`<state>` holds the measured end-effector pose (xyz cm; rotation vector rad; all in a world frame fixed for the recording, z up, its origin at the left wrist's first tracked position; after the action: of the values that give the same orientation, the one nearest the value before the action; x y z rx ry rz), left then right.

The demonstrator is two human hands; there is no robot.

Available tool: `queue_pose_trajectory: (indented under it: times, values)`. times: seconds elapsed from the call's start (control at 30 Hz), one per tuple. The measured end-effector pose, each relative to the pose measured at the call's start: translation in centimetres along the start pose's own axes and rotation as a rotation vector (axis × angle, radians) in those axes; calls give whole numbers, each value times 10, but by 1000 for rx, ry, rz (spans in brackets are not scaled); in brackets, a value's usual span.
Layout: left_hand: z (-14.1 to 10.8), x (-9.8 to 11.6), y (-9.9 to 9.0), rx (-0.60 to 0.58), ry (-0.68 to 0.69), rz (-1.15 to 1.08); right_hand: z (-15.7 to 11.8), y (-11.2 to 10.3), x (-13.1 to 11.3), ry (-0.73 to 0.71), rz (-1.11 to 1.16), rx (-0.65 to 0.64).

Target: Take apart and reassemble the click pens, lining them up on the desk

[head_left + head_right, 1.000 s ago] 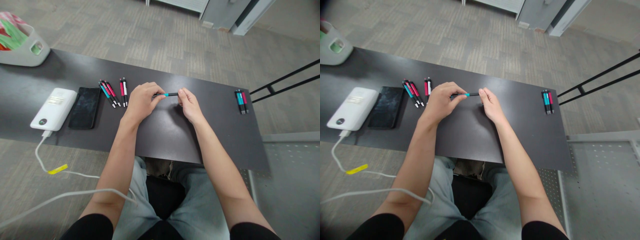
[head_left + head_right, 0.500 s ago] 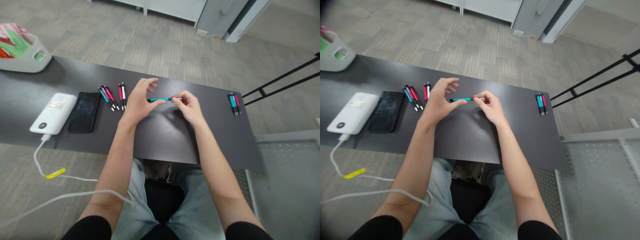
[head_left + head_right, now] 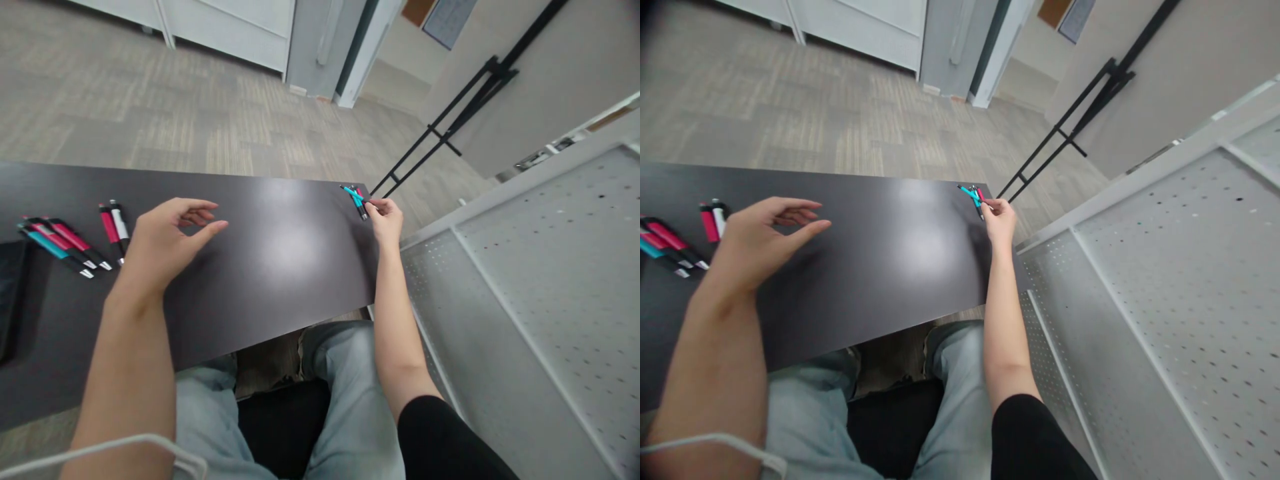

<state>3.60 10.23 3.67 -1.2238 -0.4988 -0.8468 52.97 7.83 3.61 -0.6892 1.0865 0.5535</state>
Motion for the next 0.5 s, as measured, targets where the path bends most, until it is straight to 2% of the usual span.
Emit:
queue_pose_trajectory:
  times: [0.13, 0.27, 0.33, 0.5]
  values:
    - [-2, 10, -1, -46, -67, 72, -6, -7, 10, 46, -171, 28]
    - [-1, 7, 0, -44, -70, 96, -9, -2, 12, 83, -326, -13]
    - [-1, 4, 0, -84, -75, 100, -8, 1, 12, 77, -396, -9]
    - [-2, 8, -2, -111, -76, 101, -6, 4, 14, 52, -436, -24]
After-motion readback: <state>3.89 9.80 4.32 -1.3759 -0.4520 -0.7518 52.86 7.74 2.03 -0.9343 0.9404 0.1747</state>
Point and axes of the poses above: each hand's wrist, its own z-axis towards the middle knuckle, its own y-axis out of the palm, x = y × z, the point moved 1 cm from there along z, towards the middle knuckle, and after that the axes turned 12 degrees about z, right-handed, at the moved point
